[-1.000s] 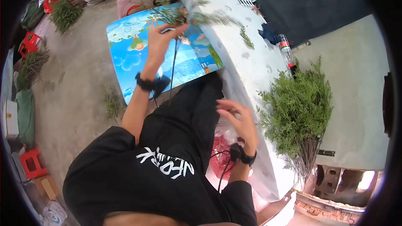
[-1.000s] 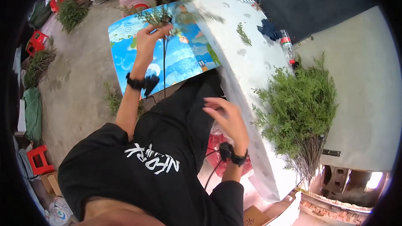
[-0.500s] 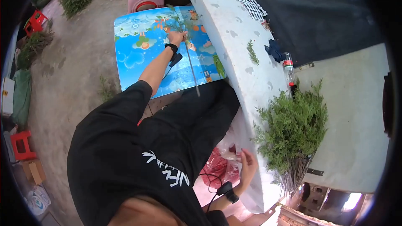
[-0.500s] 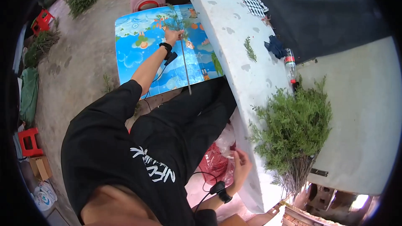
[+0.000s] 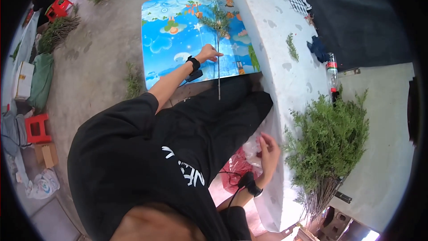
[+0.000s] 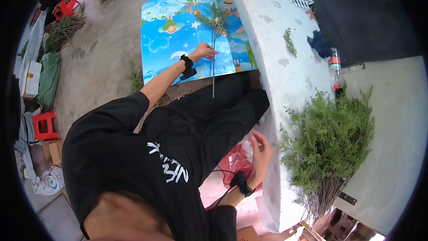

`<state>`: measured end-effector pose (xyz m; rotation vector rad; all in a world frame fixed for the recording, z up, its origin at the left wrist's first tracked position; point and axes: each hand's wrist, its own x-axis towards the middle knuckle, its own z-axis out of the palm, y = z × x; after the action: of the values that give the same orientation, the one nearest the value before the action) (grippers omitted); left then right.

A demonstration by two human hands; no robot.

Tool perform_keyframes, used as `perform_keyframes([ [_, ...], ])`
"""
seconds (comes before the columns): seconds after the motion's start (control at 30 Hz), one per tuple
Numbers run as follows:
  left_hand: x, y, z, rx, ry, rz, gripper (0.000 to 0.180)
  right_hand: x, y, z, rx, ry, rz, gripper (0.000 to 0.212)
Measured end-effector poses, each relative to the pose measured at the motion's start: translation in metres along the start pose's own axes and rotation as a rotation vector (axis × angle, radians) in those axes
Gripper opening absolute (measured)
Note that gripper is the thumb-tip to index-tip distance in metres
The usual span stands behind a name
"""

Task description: Sorting green plant branches, attaching identifying tags, and packing them into large white bags.

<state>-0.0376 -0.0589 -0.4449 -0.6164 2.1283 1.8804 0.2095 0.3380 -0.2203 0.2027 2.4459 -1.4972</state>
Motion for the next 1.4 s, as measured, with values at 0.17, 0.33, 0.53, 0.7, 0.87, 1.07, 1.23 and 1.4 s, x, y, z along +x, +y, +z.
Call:
perform_keyframes([
  [0.17,-0.027,-0.002,0.028,-0.234,0.048,0.11,0.026,0.01,0.004,-0.004,-0.054,-0.062,-0.181,0.025],
  [0.33,0.004,0.024,0.039,-0.162,0.083,0.198,0.027,0.03,0.007,-0.014,0.103,-0.053,-0.188,0.025],
  [0.53,0.038,0.015,0.05,-0.157,0.034,0.168,0.029,0.058,0.012,-0.022,0.079,0.287,-0.251,0.024],
  [0.7,0.038,0.013,0.038,-0.399,-0.009,0.071,0.031,0.089,0.007,-0.021,0.004,0.544,-0.21,0.028],
  [0.87,0.03,0.021,0.037,-0.424,0.017,0.105,0.03,0.131,-0.008,-0.003,-0.567,0.691,0.034,0.039],
  [1.07,0.048,0.03,0.046,-0.518,0.159,-0.138,0.028,0.149,-0.012,0.019,-0.927,0.77,0.077,0.044],
  [1.23,0.041,0.043,0.047,-0.556,0.218,-0.276,0.029,0.144,-0.011,0.017,-0.885,0.707,0.074,0.039],
  [1.4,0.047,0.058,0.044,-0.473,0.202,-0.41,0.031,0.138,-0.014,0.01,-0.87,0.648,0.21,0.035],
])
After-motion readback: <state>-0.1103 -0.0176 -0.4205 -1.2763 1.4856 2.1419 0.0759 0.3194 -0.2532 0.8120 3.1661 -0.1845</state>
